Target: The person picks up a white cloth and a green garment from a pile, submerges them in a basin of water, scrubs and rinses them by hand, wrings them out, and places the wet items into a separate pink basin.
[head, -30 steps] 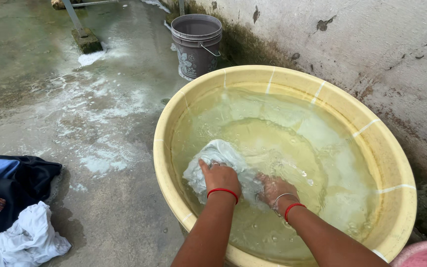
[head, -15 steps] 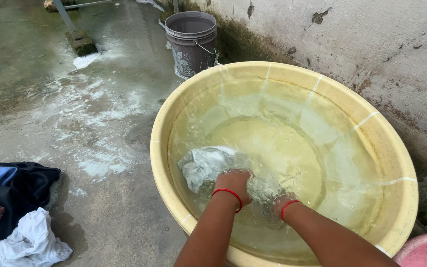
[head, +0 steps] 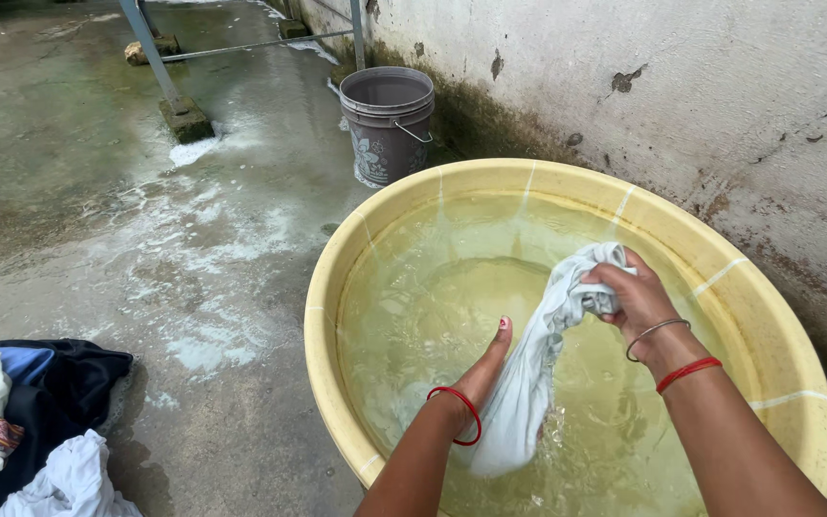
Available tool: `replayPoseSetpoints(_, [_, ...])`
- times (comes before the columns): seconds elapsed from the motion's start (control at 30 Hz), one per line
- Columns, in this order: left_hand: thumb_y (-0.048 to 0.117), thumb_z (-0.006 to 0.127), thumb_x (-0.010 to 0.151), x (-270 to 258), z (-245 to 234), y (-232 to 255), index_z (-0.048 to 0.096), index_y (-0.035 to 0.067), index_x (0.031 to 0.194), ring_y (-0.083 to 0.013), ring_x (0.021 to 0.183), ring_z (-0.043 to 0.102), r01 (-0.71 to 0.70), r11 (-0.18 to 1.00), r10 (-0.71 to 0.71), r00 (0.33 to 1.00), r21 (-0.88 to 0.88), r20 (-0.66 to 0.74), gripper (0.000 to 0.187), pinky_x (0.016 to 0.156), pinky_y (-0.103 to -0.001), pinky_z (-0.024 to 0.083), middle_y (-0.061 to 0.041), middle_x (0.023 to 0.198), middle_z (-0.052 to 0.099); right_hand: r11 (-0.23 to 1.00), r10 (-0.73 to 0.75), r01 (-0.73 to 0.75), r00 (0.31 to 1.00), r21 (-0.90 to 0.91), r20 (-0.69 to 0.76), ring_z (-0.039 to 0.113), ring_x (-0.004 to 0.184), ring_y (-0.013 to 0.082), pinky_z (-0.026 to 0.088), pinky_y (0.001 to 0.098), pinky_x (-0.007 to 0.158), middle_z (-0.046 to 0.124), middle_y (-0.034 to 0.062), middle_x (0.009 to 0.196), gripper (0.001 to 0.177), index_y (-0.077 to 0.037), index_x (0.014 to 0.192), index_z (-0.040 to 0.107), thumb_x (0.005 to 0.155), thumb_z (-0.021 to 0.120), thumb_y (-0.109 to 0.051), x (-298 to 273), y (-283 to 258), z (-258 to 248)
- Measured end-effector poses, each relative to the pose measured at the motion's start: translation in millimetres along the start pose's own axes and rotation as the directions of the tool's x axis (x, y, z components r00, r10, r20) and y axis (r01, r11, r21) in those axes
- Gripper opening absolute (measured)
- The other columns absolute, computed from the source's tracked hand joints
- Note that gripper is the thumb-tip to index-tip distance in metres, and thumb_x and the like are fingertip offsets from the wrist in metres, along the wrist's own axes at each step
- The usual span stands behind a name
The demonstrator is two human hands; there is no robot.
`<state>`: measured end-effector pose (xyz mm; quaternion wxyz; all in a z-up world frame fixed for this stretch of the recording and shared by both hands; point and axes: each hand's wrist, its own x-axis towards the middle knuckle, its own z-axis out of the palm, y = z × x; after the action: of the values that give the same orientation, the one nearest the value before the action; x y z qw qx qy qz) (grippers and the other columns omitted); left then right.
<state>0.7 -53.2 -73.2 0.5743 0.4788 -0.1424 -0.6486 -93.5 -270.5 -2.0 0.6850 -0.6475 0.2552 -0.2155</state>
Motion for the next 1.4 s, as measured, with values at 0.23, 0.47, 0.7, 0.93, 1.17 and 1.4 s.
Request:
replayPoseSetpoints(0.23, [0.027,0.067,0.088,6,-6,-17,0.077,0.014,0.107,-0.0269,0.099,0.073,0.344,-0.216,0.410,0.881,0.914,-0.235,0.025,0.108,-0.044,0.044,-0.013,0.097,0.076,-0.115,0.279,0.125,0.956,-0.985,0.089,0.018,0.155,0.0358,0.027,0.0569,0.119,0.013,0.0056,0.168,0.098,-0.043,0.150,0.035,0.072,0.092,-0.028,-40,21,48])
replayPoseSetpoints(0.47, [0.032,0.064,0.098,47,-44,-65,0.072,0.018,0.127,-0.0262,0.127,0.061,0.433,-0.437,0.211,0.901,0.788,-0.379,0.033,0.109,-0.046,0.039,-0.008,0.137,0.066,-0.020,0.613,0.365,0.740,-0.931,0.278,0.048,0.135,0.0305,0.041,0.0458,0.111,0.042,0.0095,0.150,0.089,-0.021,0.143,0.042,0.069,0.089,-0.033,-58,125,102])
replayPoseSetpoints(0.7, [0.031,0.070,0.097,1,-12,-36,0.062,0.020,0.142,-0.0323,0.136,0.053,0.427,-0.373,-0.025,0.883,0.824,-0.468,0.047,0.105,-0.054,0.043,-0.006,0.150,0.055,-0.028,0.543,0.351,0.792,-0.936,0.281,0.067,0.109,0.0265,0.053,0.0386,0.094,0.068,0.0105,0.121,0.061,-0.013,0.121,0.066,0.070,0.085,-0.041,-60,138,97])
replayPoseSetpoints(0.93, [0.021,0.081,0.071,-65,23,42,0.066,0.021,0.119,-0.0255,0.119,0.065,0.314,0.103,0.698,0.653,0.944,-0.293,0.051,0.116,-0.049,0.032,-0.002,0.112,0.073,0.836,0.009,0.328,0.793,-0.440,0.609,0.070,0.094,0.0186,0.056,0.0324,0.081,0.073,0.0038,0.099,0.076,-0.016,0.121,0.052,0.060,0.095,-0.030,-55,10,91])
replayPoseSetpoints(1.17, [0.048,0.085,0.076,-100,-5,77,0.043,0.026,0.148,-0.0345,0.157,0.011,0.580,-0.021,0.523,0.700,0.814,-0.485,0.086,0.121,-0.068,-0.001,-0.009,0.159,0.035,0.092,-0.010,0.426,0.904,-0.900,0.427,0.071,0.099,0.0310,0.054,0.0435,0.088,0.075,0.0091,0.104,0.048,-0.022,0.124,0.058,0.081,0.078,-0.028,-30,16,106])
replayPoseSetpoints(1.4, [0.054,0.072,0.090,-85,-25,22,0.020,0.032,0.164,-0.0397,0.159,-0.001,0.622,-0.273,0.175,0.783,0.734,-0.598,0.093,0.121,-0.075,-0.006,-0.014,0.170,0.015,-0.319,0.394,0.472,0.855,-0.822,0.337,0.071,0.116,0.0291,0.057,0.0424,0.097,0.075,0.0138,0.125,0.026,-0.013,0.121,0.072,0.099,0.059,-0.019,16,215,97])
